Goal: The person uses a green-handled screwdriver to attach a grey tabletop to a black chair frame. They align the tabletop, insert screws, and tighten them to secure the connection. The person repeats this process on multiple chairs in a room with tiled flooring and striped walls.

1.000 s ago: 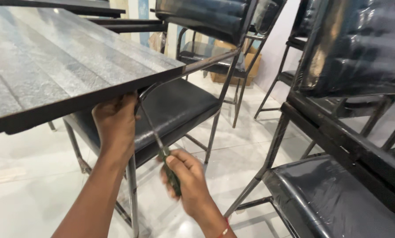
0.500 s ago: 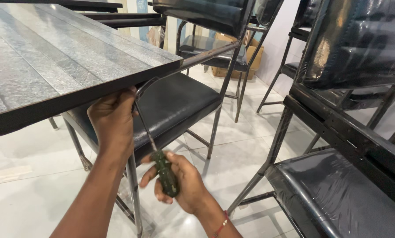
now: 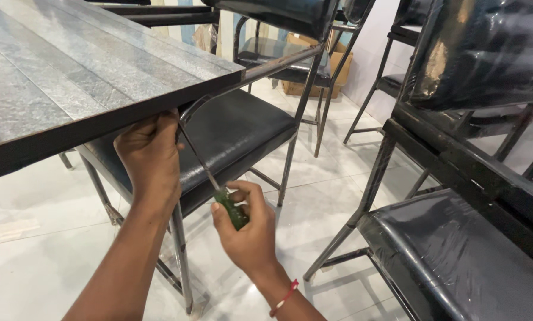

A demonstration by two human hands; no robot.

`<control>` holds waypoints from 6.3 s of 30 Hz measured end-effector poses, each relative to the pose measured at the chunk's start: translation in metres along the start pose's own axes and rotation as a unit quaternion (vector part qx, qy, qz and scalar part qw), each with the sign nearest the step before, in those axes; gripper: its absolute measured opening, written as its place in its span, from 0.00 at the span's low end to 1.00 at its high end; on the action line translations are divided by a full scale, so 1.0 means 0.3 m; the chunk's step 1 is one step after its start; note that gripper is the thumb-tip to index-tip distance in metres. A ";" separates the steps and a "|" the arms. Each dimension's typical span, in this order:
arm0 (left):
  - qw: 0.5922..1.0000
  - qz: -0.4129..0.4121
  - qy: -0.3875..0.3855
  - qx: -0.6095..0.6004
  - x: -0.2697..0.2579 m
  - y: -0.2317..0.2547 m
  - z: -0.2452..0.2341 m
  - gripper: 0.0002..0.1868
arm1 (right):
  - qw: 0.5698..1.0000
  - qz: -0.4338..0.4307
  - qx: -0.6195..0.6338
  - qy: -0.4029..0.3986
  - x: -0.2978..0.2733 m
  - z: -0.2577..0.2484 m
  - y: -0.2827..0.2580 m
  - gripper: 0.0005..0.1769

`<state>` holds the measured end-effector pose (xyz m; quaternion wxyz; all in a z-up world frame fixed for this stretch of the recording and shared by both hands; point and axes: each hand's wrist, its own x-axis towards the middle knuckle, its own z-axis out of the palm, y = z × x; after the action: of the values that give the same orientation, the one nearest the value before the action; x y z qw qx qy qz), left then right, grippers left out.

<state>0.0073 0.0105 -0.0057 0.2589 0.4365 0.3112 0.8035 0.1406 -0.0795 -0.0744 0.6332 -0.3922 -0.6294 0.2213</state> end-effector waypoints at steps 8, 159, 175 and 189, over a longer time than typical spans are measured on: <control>1.000 0.012 -0.011 -0.019 0.015 -0.025 -0.012 0.09 | 0.886 0.254 0.333 -0.200 0.009 -0.004 0.044 0.27; 0.827 0.241 -0.313 0.401 -0.069 0.110 0.075 0.20 | 0.970 -0.229 -0.076 -0.024 0.108 -0.306 -0.387 0.26; 0.818 0.278 -0.313 0.394 0.200 0.340 -0.148 0.22 | 0.981 -0.185 -0.065 0.007 0.076 -0.238 -0.449 0.24; 0.818 0.309 -0.273 0.401 0.136 0.504 -0.095 0.15 | 0.970 -0.138 -0.163 -0.120 0.226 -0.348 -0.697 0.29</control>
<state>-0.0589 -0.0710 0.1140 -0.1264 0.7762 0.3711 0.4938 0.2048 -0.1742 0.1406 0.5052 -0.3705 -0.7762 0.0715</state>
